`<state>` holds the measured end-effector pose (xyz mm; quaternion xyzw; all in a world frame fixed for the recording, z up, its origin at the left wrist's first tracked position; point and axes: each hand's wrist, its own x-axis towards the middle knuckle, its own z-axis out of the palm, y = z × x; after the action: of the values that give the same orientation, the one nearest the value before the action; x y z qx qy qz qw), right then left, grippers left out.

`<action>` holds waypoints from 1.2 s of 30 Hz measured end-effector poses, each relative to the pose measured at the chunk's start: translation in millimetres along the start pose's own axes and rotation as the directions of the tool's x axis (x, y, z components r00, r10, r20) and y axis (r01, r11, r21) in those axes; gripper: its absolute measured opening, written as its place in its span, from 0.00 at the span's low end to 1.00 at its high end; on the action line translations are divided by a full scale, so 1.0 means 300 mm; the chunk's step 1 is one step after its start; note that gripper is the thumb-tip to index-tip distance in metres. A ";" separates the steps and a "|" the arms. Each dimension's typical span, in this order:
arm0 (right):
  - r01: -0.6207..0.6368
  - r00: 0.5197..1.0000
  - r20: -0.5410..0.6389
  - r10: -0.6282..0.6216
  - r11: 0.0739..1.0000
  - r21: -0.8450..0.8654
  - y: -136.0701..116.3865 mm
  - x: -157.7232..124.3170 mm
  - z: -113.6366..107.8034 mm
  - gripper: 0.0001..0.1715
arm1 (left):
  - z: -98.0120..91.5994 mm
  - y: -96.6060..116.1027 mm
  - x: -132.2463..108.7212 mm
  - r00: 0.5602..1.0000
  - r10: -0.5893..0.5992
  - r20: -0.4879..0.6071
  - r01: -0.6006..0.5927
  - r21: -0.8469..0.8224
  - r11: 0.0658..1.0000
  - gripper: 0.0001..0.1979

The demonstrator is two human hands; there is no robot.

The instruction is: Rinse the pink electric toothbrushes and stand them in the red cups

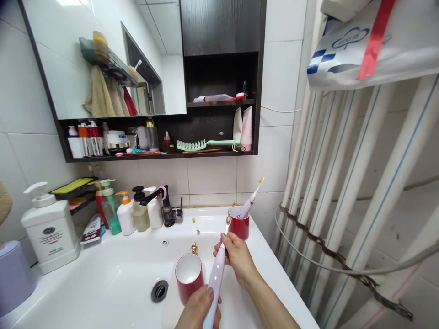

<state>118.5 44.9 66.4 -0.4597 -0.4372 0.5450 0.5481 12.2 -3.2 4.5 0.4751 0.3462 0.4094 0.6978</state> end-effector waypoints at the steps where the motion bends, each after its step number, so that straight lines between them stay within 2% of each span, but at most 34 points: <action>1: 0.003 1.000 0.002 -0.003 1.000 -0.007 0.000 -0.001 0.000 0.13 | 0.001 -0.001 0.000 1.000 0.008 -0.003 -0.008 0.005 1.000 0.26; 6: 0.016 1.000 0.005 -0.016 0.999 -0.039 0.006 0.000 0.004 0.14 | -0.001 -0.007 0.000 0.998 0.021 -0.052 -0.016 0.101 0.995 0.24; 9: 0.040 0.999 -0.031 -0.042 0.997 -0.068 0.013 0.003 0.010 0.15 | -0.007 -0.011 0.000 0.991 0.040 -0.127 -0.012 0.217 0.976 0.22; 11: 0.076 0.995 -0.062 -0.083 0.992 -0.102 0.015 0.002 0.015 0.15 | -0.010 -0.011 0.001 0.990 0.051 -0.130 -0.018 0.248 0.969 0.22; 14: 0.103 0.992 -0.064 -0.111 0.988 -0.117 0.014 -0.005 0.023 0.15 | -0.008 -0.008 0.003 0.998 0.041 -0.057 -0.033 0.136 0.990 0.23; 18: 0.030 0.999 -0.021 -0.031 0.998 -0.061 0.018 -0.007 0.030 0.15 | -0.005 -0.006 0.005 1.000 -0.009 0.020 0.009 -0.012 1.000 0.24; 21: 0.010 0.998 -0.060 -0.012 0.999 -0.035 0.024 -0.002 0.032 0.15 | -0.011 -0.013 0.007 0.999 -0.005 -0.048 0.010 0.117 0.993 0.23; 23: 0.055 0.992 -0.110 -0.058 0.998 -0.037 0.024 -0.004 0.035 0.15 | -0.015 -0.018 0.008 0.993 0.041 -0.110 -0.010 0.268 0.963 0.21; 25: 0.093 0.988 -0.124 -0.097 0.995 -0.045 0.019 -0.015 0.041 0.15 | -0.017 -0.015 0.007 0.990 0.077 -0.121 -0.032 0.341 0.940 0.20; 28: 0.062 0.998 0.020 -0.061 0.995 -0.077 0.006 -0.047 0.060 0.16 | -0.016 0.021 -0.001 0.986 0.128 -0.102 -0.092 0.300 0.950 0.17; 31: 0.099 0.982 0.171 -0.075 0.986 -0.132 -0.009 -0.069 0.087 0.16 | -0.032 0.084 -0.013 0.958 0.253 -0.136 -0.193 0.347 0.918 0.15; 34: 0.235 0.969 0.111 -0.219 0.960 -0.153 -0.027 -0.051 0.113 0.17 | -0.075 0.136 -0.018 0.877 0.442 -0.189 -0.290 0.527 0.799 0.12; 36: 0.330 0.944 0.059 -0.325 0.924 -0.194 -0.032 -0.019 0.129 0.18 | -0.109 0.149 -0.015 0.804 0.545 -0.238 -0.282 0.654 0.702 0.12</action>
<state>82.3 40.4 83.5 -0.4262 -0.5677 0.4049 0.5763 -29.2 14.6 37.3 0.6357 0.4761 0.5216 0.3116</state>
